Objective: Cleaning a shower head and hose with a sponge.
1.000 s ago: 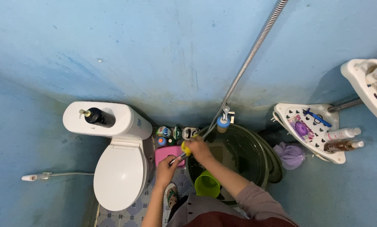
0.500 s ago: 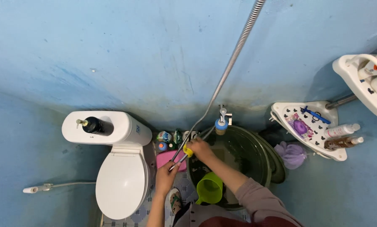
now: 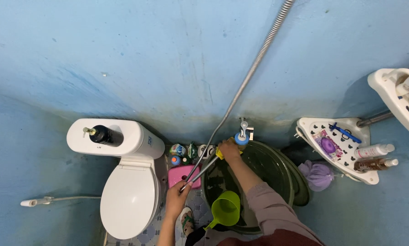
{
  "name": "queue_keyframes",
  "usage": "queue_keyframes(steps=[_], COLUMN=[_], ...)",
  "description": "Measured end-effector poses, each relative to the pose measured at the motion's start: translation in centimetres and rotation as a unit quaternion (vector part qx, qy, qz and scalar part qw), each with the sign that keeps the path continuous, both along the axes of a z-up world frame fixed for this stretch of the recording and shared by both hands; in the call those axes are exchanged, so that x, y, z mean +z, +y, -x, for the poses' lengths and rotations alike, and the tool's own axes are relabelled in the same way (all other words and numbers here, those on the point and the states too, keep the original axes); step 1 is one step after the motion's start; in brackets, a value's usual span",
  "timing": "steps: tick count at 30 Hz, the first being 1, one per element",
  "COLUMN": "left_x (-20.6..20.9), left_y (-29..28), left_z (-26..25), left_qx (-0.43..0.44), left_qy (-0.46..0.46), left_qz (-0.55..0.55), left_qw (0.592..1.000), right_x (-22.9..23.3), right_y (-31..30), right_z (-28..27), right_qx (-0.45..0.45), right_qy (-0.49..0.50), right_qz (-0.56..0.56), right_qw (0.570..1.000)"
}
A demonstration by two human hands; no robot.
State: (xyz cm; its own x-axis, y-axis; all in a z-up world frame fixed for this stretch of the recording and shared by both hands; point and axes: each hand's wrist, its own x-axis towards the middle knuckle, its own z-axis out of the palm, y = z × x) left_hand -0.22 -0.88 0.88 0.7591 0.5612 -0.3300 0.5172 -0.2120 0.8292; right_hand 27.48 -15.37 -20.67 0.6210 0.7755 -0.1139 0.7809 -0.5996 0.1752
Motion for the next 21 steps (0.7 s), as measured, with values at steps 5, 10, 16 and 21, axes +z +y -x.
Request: queue_keyframes(steps=[5,10,16,21], left_x=[0.0,-0.6,-0.8,-1.8], left_y=[-0.1,-0.1,-0.4,-0.2], left_z=[0.0,-0.3,-0.9,-1.0], left_qx=[0.012,0.004,0.001,0.007], left_qy=[-0.01,-0.018,0.017,-0.047], left_qz=[0.007,0.009,0.007,0.008], left_qw=[1.0,1.0,1.0,0.999], right_x=[3.7,5.7,11.1,15.3], right_y=[-0.2,0.1,1.5,2.6], right_z=[1.3,4.2,9.9,12.4], right_qx=[-0.019,-0.036,0.003,0.141], right_qy=[0.088,0.175,0.275,0.274], right_qz=[-0.038,-0.112,-0.21,-0.329], right_qw=[0.995,0.977,0.938,0.893])
